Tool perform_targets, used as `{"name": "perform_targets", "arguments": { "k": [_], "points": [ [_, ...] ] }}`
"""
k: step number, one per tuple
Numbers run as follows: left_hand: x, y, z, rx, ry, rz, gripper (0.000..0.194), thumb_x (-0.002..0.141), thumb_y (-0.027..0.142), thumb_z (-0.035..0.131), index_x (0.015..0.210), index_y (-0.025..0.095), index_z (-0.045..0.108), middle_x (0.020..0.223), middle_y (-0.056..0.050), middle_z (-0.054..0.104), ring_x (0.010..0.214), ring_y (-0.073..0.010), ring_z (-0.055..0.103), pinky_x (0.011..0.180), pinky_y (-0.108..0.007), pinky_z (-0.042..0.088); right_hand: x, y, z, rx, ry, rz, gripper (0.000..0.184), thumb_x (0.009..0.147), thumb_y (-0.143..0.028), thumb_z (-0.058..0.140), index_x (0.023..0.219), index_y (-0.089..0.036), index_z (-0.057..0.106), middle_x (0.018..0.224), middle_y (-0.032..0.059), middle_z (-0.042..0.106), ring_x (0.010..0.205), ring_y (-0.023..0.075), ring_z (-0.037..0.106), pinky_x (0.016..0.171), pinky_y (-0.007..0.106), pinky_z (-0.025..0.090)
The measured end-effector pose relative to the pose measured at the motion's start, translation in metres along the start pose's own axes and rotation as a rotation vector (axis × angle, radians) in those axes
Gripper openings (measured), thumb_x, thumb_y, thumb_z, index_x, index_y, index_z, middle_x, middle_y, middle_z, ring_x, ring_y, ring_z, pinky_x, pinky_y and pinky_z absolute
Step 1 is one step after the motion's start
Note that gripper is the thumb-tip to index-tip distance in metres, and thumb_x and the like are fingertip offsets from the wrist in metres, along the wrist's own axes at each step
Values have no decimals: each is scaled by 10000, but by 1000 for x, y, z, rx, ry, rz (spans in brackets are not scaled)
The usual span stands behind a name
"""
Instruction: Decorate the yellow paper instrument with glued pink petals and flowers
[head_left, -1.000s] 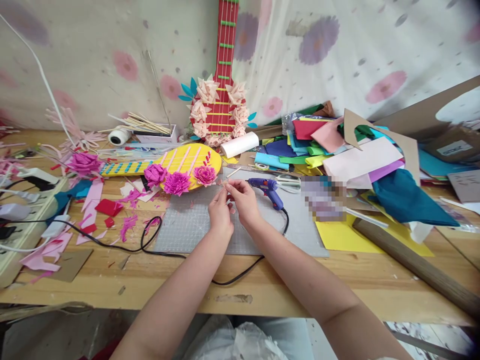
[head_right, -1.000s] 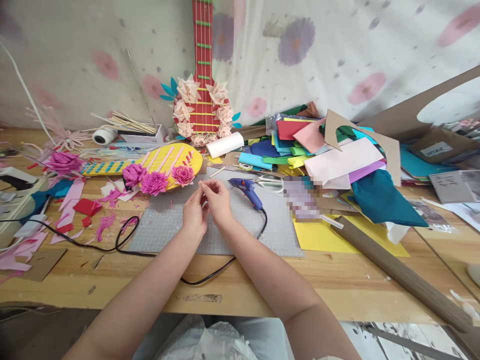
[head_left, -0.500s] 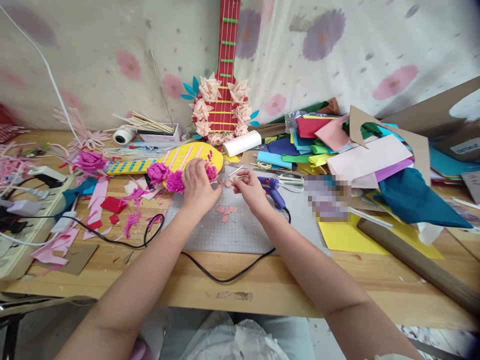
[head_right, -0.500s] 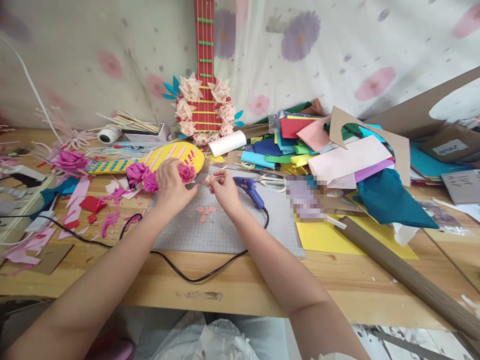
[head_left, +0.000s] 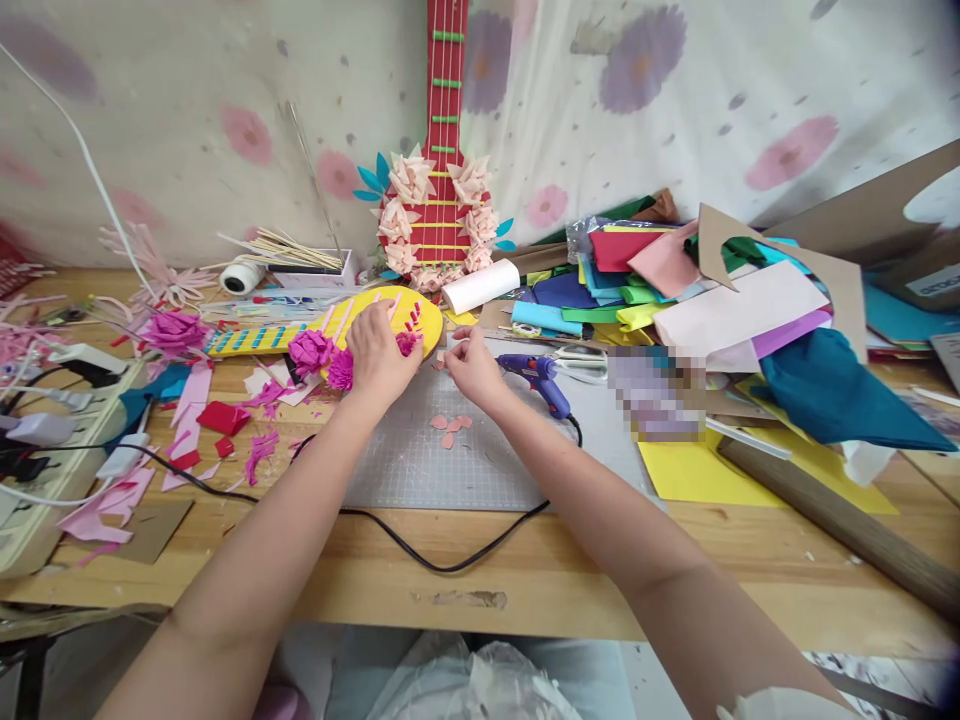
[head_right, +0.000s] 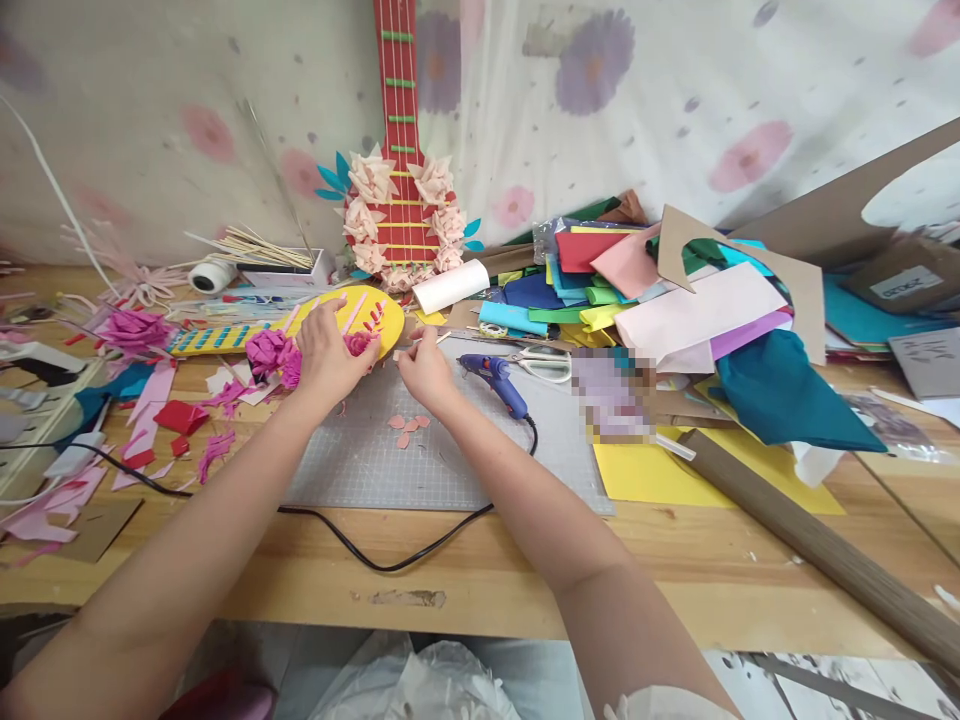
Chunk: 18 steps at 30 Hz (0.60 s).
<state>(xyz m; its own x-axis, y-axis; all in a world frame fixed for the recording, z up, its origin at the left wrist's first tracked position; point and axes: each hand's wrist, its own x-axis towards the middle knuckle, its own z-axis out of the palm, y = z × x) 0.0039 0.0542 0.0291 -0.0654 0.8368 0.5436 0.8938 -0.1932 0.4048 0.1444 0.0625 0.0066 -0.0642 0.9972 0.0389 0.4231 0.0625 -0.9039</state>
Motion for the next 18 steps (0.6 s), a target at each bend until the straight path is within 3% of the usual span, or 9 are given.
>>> {"name": "perform_targets", "arguments": {
  "k": [18],
  "points": [
    [-5, -8, -6, 22, -63, -34, 531, 729, 388, 574, 1187, 185, 400, 1201, -132, 516, 1164, -291, 442, 981, -449, 308, 14, -9, 8, -75, -73, -44, 253, 679, -192, 481, 824, -237, 278, 650, -57, 532, 663, 173, 545, 627, 299, 376]
  ]
}}
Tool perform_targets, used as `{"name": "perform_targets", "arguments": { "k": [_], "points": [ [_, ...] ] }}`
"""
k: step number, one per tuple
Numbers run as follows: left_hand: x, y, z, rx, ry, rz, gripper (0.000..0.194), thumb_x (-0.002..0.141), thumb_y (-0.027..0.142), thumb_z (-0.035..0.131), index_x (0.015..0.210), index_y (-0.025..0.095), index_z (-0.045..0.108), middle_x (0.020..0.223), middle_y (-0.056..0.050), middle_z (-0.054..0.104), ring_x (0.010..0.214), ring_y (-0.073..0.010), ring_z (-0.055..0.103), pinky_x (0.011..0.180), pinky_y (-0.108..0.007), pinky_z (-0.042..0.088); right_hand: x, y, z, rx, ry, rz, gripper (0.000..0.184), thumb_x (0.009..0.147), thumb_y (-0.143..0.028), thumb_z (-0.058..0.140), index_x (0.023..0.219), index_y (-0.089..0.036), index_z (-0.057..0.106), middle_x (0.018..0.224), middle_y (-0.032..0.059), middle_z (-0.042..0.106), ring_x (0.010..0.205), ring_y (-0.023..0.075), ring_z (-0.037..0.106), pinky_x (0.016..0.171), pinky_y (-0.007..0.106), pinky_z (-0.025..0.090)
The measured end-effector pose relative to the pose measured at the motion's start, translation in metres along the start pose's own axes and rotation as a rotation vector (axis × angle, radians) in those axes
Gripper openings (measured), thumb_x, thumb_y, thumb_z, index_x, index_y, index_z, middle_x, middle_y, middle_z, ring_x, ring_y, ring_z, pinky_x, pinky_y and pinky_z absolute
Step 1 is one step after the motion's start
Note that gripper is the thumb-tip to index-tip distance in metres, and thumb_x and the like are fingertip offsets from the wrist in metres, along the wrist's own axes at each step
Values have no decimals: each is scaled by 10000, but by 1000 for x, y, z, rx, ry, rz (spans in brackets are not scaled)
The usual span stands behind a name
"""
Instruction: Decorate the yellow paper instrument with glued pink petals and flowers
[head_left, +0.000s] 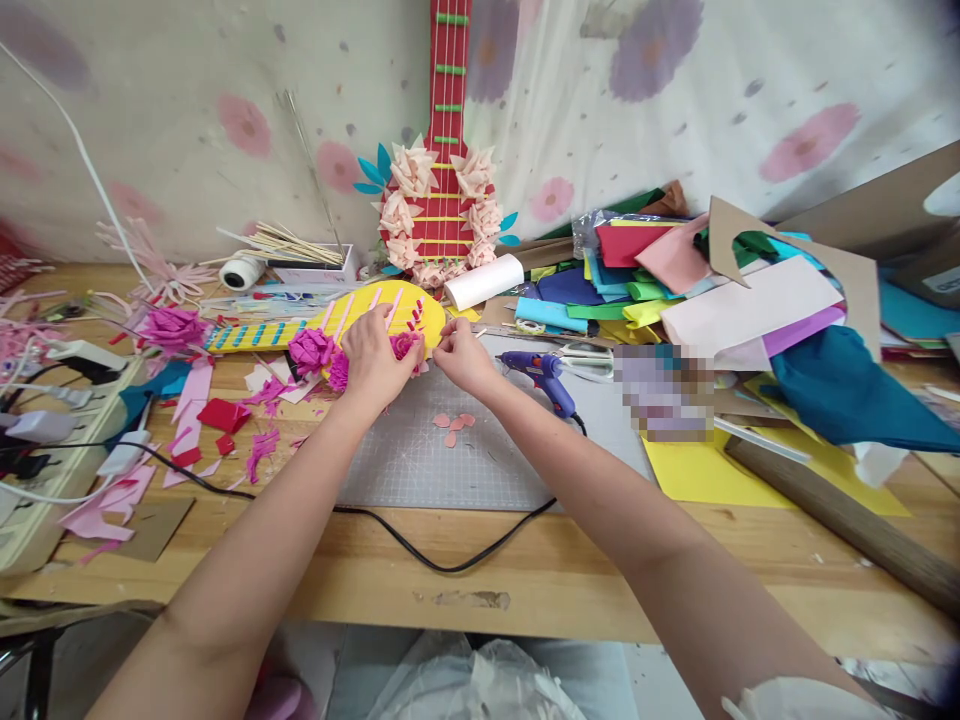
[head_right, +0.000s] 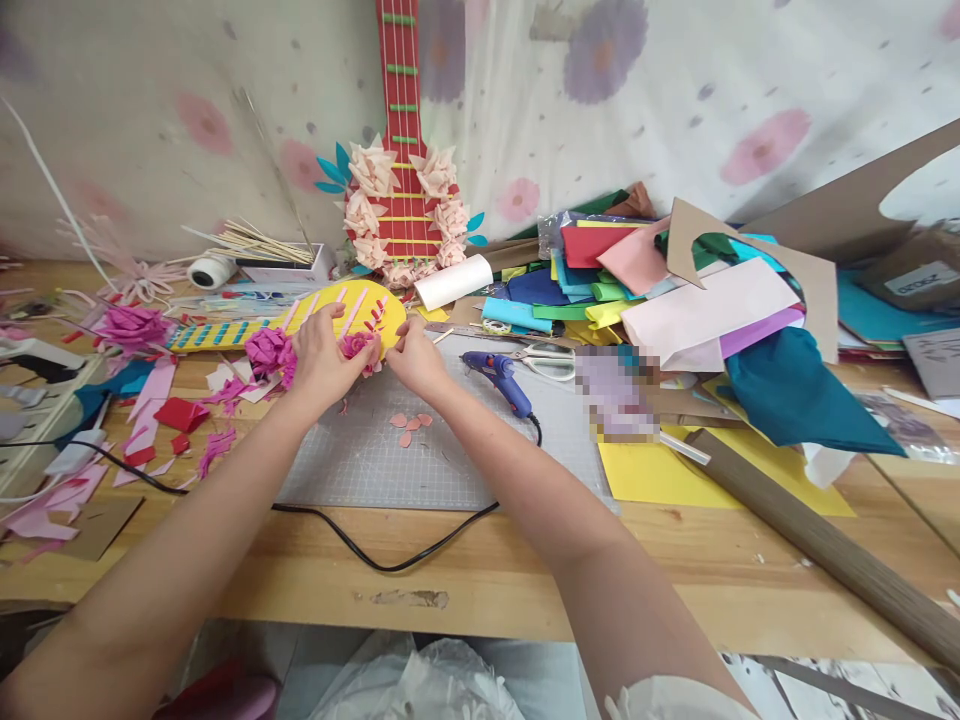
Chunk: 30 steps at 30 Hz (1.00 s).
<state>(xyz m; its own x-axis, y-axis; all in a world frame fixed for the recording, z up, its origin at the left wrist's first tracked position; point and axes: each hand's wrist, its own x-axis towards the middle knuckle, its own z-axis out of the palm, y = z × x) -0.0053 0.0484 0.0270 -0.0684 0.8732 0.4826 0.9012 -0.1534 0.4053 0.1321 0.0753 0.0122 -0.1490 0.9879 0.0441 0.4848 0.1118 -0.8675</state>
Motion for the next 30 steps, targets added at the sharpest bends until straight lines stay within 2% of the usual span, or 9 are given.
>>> {"name": "perform_targets", "arguments": {
  "k": [14, 23, 30],
  "points": [
    [0, 2, -2, 12, -4, -9, 496, 738, 373, 566, 1169, 192, 402, 1215, -126, 516, 1176, -287, 435, 984, -441, 302, -1, -5, 5, 63, -31, 11, 239, 694, -255, 499, 844, -229, 314, 666, -54, 539, 605, 144, 525, 565, 268, 352],
    [2, 2, -2, 3, -9, -10, 496, 718, 375, 584, 1150, 203, 412, 1188, -122, 527, 1167, -295, 442, 983, -455, 303, 6, 4, 0, 137, 4, -4, 155, 754, -292, 443, 861, -231, 350, 690, -42, 590, 587, 128, 574, 585, 279, 435],
    [2, 3, -3, -1, -30, -28, 501, 720, 374, 584, 1157, 202, 408, 1200, -126, 517, 1175, -296, 435, 986, -462, 301, 7, 1, -4, 202, -49, 14, 120, 779, -265, 413, 866, -232, 336, 713, -27, 645, 555, 120, 595, 576, 292, 469]
  ]
}}
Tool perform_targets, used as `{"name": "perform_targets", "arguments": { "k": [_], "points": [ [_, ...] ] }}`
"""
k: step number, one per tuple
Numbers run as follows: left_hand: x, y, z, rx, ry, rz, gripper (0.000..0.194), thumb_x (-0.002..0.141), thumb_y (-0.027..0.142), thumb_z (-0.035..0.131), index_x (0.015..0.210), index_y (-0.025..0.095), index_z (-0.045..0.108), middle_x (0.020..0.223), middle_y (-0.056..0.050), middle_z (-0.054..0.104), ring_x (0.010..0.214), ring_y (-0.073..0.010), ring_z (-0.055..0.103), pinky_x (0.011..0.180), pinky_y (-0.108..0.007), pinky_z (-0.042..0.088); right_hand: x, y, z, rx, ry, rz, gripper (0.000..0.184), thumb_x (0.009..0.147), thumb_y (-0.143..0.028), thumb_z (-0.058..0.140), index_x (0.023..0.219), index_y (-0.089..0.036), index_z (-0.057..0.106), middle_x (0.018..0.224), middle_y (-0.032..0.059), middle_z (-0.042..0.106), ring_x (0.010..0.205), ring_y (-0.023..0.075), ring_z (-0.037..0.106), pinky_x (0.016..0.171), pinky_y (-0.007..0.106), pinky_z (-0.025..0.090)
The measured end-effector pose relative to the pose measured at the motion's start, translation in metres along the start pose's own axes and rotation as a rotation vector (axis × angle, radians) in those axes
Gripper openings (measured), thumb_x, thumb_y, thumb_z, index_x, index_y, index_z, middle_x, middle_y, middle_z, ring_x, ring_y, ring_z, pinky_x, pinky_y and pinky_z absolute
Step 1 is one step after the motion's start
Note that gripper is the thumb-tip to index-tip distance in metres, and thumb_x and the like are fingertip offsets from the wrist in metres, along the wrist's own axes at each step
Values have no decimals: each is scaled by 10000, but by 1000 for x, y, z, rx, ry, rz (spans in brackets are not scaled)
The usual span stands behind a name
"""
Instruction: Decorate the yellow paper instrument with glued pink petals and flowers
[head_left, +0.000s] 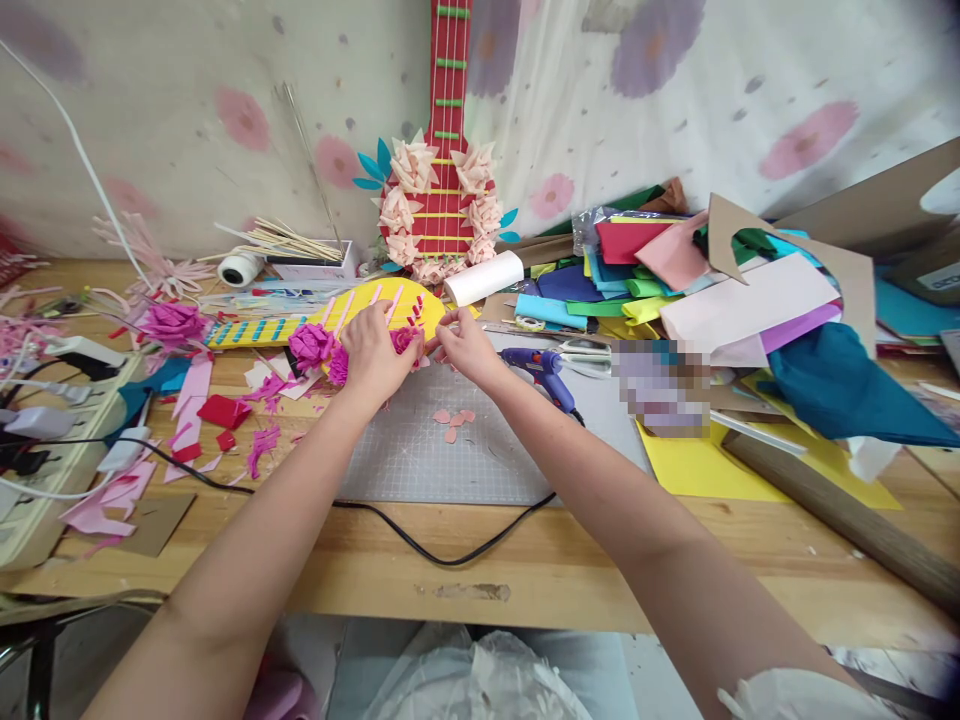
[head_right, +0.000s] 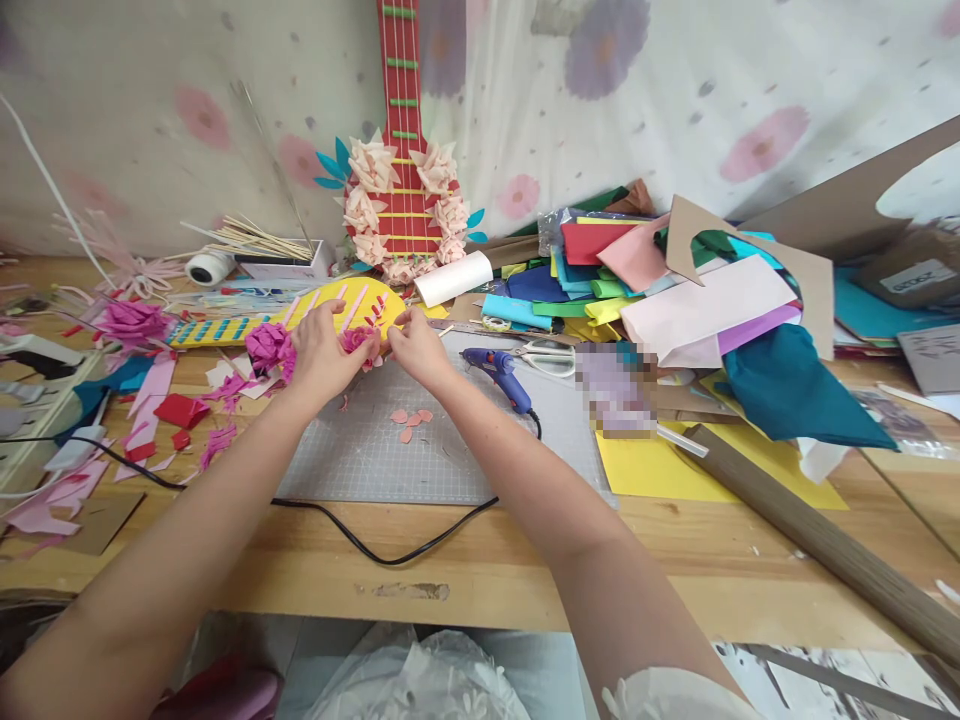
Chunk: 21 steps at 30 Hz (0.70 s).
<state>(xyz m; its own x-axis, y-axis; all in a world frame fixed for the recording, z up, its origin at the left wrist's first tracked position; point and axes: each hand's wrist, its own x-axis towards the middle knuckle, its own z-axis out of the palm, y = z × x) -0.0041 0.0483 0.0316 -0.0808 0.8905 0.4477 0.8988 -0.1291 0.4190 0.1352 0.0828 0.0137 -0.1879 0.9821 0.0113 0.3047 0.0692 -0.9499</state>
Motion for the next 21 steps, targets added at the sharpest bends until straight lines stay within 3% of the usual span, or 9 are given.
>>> {"name": "perform_targets", "arguments": {
  "k": [9, 16, 21],
  "points": [
    [1, 0, 0, 16, -9, 9, 498, 719, 372, 585, 1153, 200, 411, 1209, -129, 514, 1172, -300, 434, 978, -471, 302, 0, -7, 0, 8, 10, 56, 127, 762, -223, 442, 839, -232, 341, 709, -14, 646, 540, 127, 594, 522, 272, 460],
    [1, 2, 0, 24, 1, 12, 488, 718, 372, 586, 1148, 213, 419, 1217, -119, 517, 1178, -299, 434, 981, -461, 303, -20, -32, -12, 397, -121, 321, 115, 754, -179, 478, 782, -204, 370, 763, 49, 674, 570, 115, 615, 455, 191, 395],
    [2, 2, 1, 5, 3, 1, 479, 716, 362, 588, 1144, 219, 427, 1213, -116, 516, 1178, -295, 432, 986, -464, 297, -23, -36, -19, 499, -159, 380, 65, 752, -186, 471, 813, -179, 451, 844, 73, 675, 570, 99, 608, 436, 185, 368]
  ]
}}
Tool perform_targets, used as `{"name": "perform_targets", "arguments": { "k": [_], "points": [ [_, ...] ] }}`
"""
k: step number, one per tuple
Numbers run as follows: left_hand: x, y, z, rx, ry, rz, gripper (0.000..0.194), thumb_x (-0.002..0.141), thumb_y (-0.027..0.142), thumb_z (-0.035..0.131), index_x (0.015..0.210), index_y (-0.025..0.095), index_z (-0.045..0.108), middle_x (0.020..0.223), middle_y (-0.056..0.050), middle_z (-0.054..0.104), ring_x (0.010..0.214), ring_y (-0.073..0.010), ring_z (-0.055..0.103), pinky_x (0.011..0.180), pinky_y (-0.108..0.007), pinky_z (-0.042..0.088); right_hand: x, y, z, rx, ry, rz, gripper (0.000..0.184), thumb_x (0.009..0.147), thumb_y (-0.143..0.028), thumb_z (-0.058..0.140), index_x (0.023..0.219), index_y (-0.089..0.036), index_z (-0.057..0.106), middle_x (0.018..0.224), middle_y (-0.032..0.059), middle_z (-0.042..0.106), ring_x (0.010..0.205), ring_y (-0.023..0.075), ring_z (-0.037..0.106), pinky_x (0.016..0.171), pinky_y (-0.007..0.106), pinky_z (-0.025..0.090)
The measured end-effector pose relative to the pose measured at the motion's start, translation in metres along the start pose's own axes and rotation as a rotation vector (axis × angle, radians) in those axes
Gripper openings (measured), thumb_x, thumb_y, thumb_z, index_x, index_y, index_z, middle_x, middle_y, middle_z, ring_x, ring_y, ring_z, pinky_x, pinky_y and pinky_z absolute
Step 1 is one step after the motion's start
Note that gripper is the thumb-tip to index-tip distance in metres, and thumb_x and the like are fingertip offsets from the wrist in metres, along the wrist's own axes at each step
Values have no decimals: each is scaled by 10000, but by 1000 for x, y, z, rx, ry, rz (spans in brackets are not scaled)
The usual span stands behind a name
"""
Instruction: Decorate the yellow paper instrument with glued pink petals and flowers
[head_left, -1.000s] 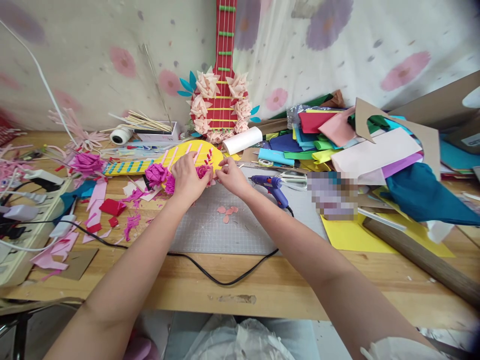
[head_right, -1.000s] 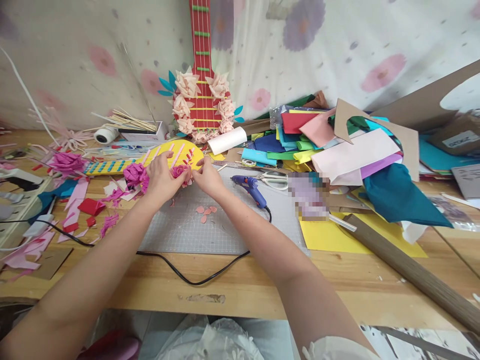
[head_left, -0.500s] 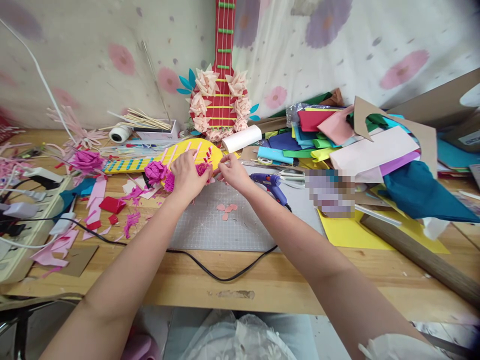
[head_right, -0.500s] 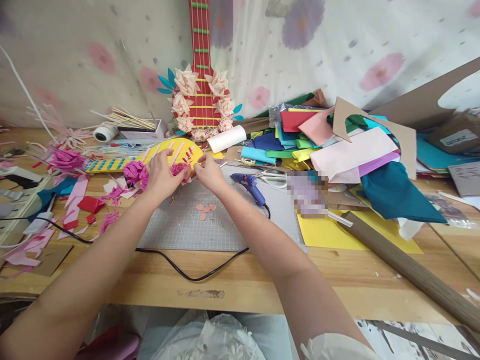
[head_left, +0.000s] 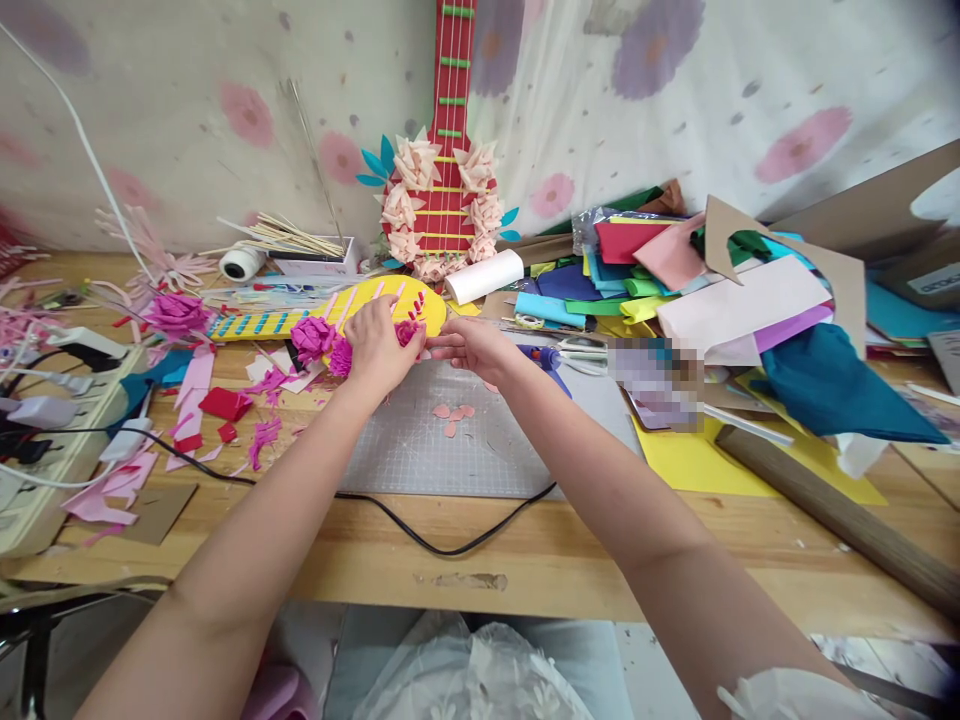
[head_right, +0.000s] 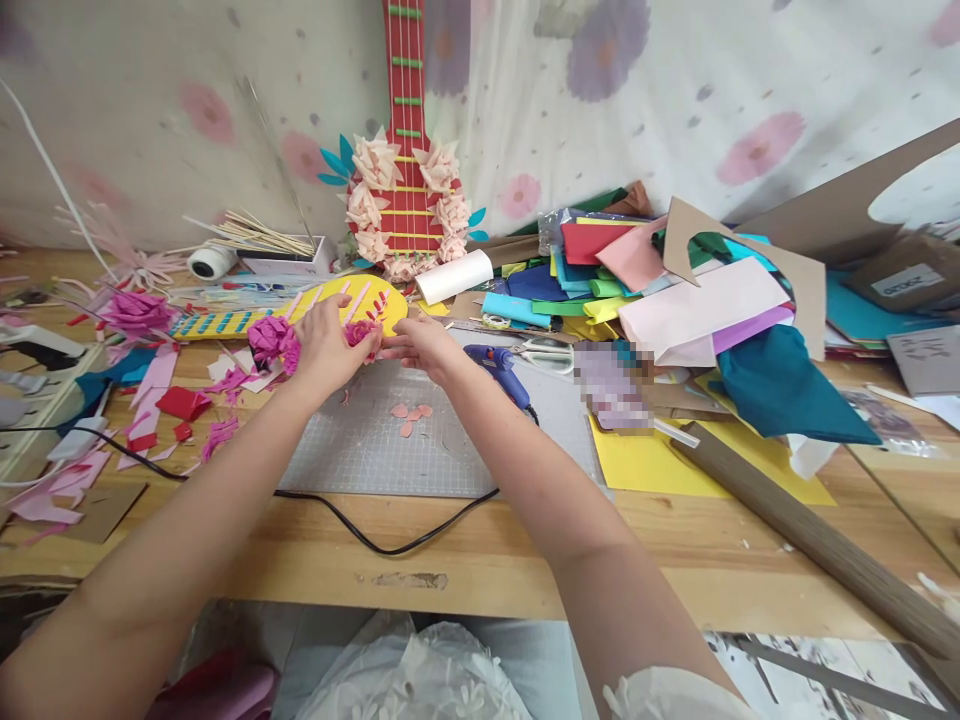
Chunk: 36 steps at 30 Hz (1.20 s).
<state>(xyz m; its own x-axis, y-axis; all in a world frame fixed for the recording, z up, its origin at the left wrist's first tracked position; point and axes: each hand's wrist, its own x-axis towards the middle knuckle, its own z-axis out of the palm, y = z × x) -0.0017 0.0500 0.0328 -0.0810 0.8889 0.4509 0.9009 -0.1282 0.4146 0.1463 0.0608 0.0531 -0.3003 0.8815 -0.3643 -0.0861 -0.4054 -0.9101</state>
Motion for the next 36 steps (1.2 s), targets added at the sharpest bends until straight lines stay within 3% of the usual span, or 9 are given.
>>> {"name": "perform_targets", "arguments": {
  "k": [4, 8, 12, 14, 20, 23, 29, 34, 36],
  "points": [
    [-3, 3, -2, -5, 18, 28, 483, 722, 340, 588, 1157, 198, 433, 1203, -124, 515, 1178, -290, 426, 992, -462, 288, -6, 2, -5, -7, 81, -51, 130, 743, -193, 501, 842, -192, 417, 886, 39, 652, 513, 70, 571, 456, 197, 392],
    [-22, 15, 1, -25, 83, 212, 333, 799, 278, 500, 1121, 193, 495, 1222, -122, 497, 1205, -270, 394, 1017, -450, 248, -22, 17, -19, -197, 154, -207, 176, 706, -217, 561, 815, -200, 424, 729, -29, 590, 496, 56, 511, 457, 190, 371],
    [-52, 29, 23, -87, -99, 477, 219, 852, 247, 432, 1006, 205, 581, 1117, -95, 574, 1085, -231, 496, 940, -407, 318, -42, 42, -47, -390, 107, -291, 200, 678, -322, 594, 737, -197, 449, 549, -75, 454, 445, 57, 412, 426, 200, 320],
    [-63, 31, 35, -105, -196, 506, 199, 872, 242, 412, 904, 200, 604, 1002, -77, 622, 986, -206, 546, 871, -379, 353, -54, 51, -63, -475, 45, -256, 244, 672, -392, 605, 708, -193, 469, 528, -73, 439, 441, 59, 401, 421, 204, 307],
    [-71, 29, 49, -88, -302, 328, 137, 844, 269, 493, 774, 193, 583, 892, -44, 647, 904, -203, 570, 797, -365, 364, -83, 52, -113, -598, -149, -28, 310, 679, -492, 592, 689, -190, 521, 563, -27, 530, 455, 72, 455, 443, 223, 343],
    [-72, 26, 48, -87, -307, 287, 123, 837, 248, 494, 772, 194, 583, 896, -44, 641, 902, -206, 571, 797, -364, 367, -87, 46, -137, -603, -152, 14, 312, 685, -488, 594, 741, -186, 543, 593, -4, 561, 472, 82, 475, 453, 233, 342],
    [-78, 23, 45, -113, -278, 265, 124, 841, 231, 472, 830, 197, 591, 913, -46, 636, 888, -200, 577, 779, -361, 381, -81, 46, -160, -624, 51, -124, 309, 639, -464, 658, 725, -201, 521, 588, -45, 462, 508, 78, 403, 479, 237, 294],
    [-77, 24, 46, -138, -283, 195, 133, 837, 234, 475, 869, 192, 597, 950, -57, 624, 897, -202, 582, 811, -372, 399, -63, 64, -156, -669, 290, -276, 409, 595, -448, 710, 869, -212, 519, 790, 10, 581, 653, 125, 516, 602, 272, 402],
    [-74, 27, 48, -140, -292, 168, 140, 828, 233, 487, 904, 189, 596, 993, -68, 607, 934, -205, 573, 832, -367, 409, -55, 70, -153, -679, 324, -297, 483, 611, -479, 691, 979, -213, 524, 870, 38, 617, 682, 149, 548, 610, 289, 421]
  ]
}}
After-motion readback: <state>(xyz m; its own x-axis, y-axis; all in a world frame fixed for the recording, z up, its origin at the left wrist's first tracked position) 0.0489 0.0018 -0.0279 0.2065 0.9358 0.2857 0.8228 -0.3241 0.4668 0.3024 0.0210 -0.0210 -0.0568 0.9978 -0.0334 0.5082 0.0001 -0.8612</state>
